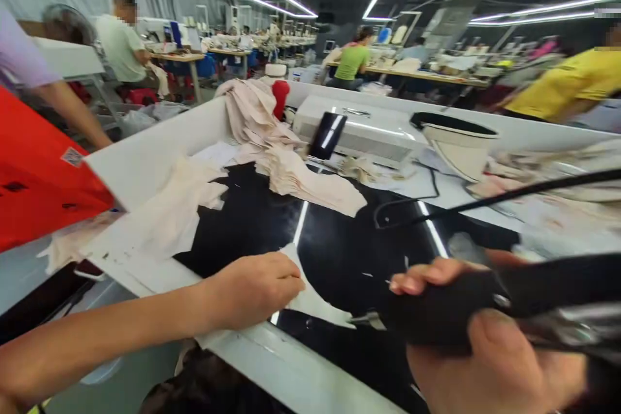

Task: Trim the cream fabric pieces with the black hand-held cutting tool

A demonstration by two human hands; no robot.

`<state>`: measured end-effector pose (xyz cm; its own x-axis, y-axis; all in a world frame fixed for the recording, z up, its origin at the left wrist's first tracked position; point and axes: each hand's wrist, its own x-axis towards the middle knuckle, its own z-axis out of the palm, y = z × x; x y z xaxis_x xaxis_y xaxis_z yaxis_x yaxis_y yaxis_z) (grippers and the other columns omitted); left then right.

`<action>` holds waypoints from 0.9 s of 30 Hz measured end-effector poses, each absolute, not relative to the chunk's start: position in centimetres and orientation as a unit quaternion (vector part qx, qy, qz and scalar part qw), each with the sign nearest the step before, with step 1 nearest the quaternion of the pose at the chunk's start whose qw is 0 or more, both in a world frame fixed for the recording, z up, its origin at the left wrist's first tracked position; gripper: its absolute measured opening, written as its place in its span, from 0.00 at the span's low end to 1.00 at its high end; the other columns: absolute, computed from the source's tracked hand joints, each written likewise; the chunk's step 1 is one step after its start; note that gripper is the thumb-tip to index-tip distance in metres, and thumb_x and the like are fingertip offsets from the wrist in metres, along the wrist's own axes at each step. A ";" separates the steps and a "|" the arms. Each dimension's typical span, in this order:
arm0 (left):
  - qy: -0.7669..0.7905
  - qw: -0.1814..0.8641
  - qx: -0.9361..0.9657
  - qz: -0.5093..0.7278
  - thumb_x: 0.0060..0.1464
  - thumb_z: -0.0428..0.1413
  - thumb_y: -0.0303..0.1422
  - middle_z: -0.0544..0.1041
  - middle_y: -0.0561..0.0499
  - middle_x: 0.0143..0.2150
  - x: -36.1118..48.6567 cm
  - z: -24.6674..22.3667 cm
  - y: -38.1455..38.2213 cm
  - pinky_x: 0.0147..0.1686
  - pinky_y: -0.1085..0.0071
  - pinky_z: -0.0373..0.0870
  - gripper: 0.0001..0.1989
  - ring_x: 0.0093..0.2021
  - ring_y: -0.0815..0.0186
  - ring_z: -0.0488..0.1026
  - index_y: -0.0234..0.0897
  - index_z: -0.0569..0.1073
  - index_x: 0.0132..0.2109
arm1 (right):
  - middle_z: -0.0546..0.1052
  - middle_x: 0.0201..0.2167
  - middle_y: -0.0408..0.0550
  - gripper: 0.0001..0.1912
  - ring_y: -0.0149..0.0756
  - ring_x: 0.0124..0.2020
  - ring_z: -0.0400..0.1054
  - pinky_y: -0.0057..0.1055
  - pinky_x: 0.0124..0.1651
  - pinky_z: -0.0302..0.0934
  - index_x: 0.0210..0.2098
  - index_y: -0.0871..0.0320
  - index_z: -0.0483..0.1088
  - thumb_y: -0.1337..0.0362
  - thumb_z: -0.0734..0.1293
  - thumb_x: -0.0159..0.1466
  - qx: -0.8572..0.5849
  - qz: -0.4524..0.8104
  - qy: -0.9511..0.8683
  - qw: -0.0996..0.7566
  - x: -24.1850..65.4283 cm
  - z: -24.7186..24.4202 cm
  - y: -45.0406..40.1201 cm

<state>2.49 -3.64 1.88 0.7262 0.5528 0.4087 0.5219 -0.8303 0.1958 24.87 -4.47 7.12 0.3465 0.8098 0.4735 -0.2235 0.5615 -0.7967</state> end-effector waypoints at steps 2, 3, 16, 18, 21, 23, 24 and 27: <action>0.287 0.053 0.923 0.251 0.69 0.48 0.21 0.79 0.43 0.45 2.4 1.5 -3.8 0.48 0.67 0.79 0.12 0.45 0.62 0.77 0.31 0.77 0.45 | 0.77 0.26 0.37 0.24 0.35 0.23 0.70 0.31 0.25 0.70 0.45 0.50 0.74 0.56 0.81 0.52 -0.322 0.330 -0.452 0.763 24.8 7.6 -4.7; 0.286 0.058 0.922 0.255 0.69 0.48 0.21 0.79 0.43 0.45 2.5 1.5 -3.9 0.48 0.67 0.78 0.12 0.45 0.62 0.76 0.32 0.76 0.45 | 0.77 0.26 0.38 0.23 0.35 0.23 0.70 0.32 0.26 0.70 0.45 0.50 0.75 0.56 0.81 0.52 -0.321 0.333 -0.453 0.762 24.5 7.6 -4.6; 0.289 0.071 0.925 0.238 0.68 0.51 0.21 0.78 0.46 0.44 3.6 0.9 -4.4 0.44 0.67 0.78 0.09 0.45 0.61 0.75 0.32 0.76 0.46 | 0.80 0.32 0.39 0.20 0.33 0.26 0.74 0.32 0.32 0.72 0.50 0.50 0.74 0.58 0.78 0.60 -0.290 0.328 -0.486 0.756 24.0 6.1 -4.8; 0.292 0.072 0.922 0.244 0.69 0.50 0.22 0.77 0.46 0.44 3.3 0.7 -4.6 0.43 0.68 0.78 0.09 0.45 0.61 0.75 0.34 0.75 0.47 | 0.80 0.32 0.39 0.20 0.33 0.26 0.74 0.32 0.32 0.72 0.50 0.50 0.74 0.58 0.78 0.60 -0.288 0.329 -0.489 0.755 24.0 6.1 -4.9; 0.290 0.064 0.923 0.244 0.69 0.50 0.23 0.77 0.47 0.45 3.1 0.5 -4.9 0.42 0.68 0.78 0.09 0.45 0.61 0.76 0.35 0.74 0.50 | 0.79 0.32 0.39 0.20 0.33 0.27 0.74 0.32 0.32 0.72 0.51 0.50 0.74 0.58 0.78 0.61 -0.287 0.329 -0.491 0.754 24.1 6.1 -5.1; 0.289 0.056 0.925 0.241 0.69 0.50 0.23 0.77 0.46 0.45 3.1 0.4 -5.0 0.42 0.68 0.78 0.10 0.46 0.61 0.76 0.35 0.74 0.50 | 0.79 0.32 0.39 0.21 0.33 0.27 0.74 0.32 0.32 0.72 0.51 0.50 0.74 0.58 0.78 0.61 -0.288 0.328 -0.491 0.754 24.1 6.2 -5.1; 0.288 0.053 0.926 0.238 0.69 0.50 0.23 0.77 0.46 0.46 3.1 0.4 -5.1 0.42 0.69 0.78 0.10 0.46 0.61 0.76 0.35 0.74 0.51 | 0.79 0.32 0.39 0.21 0.33 0.27 0.73 0.32 0.31 0.71 0.51 0.50 0.74 0.58 0.78 0.61 -0.289 0.329 -0.490 0.754 24.1 6.2 -5.1; 0.291 0.050 0.927 0.233 0.68 0.50 0.22 0.77 0.46 0.46 3.2 0.3 -5.2 0.40 0.69 0.78 0.10 0.46 0.61 0.76 0.35 0.74 0.51 | 0.78 0.31 0.39 0.21 0.33 0.26 0.72 0.33 0.31 0.71 0.50 0.51 0.73 0.57 0.79 0.60 -0.291 0.335 -0.479 0.757 23.7 6.4 -4.8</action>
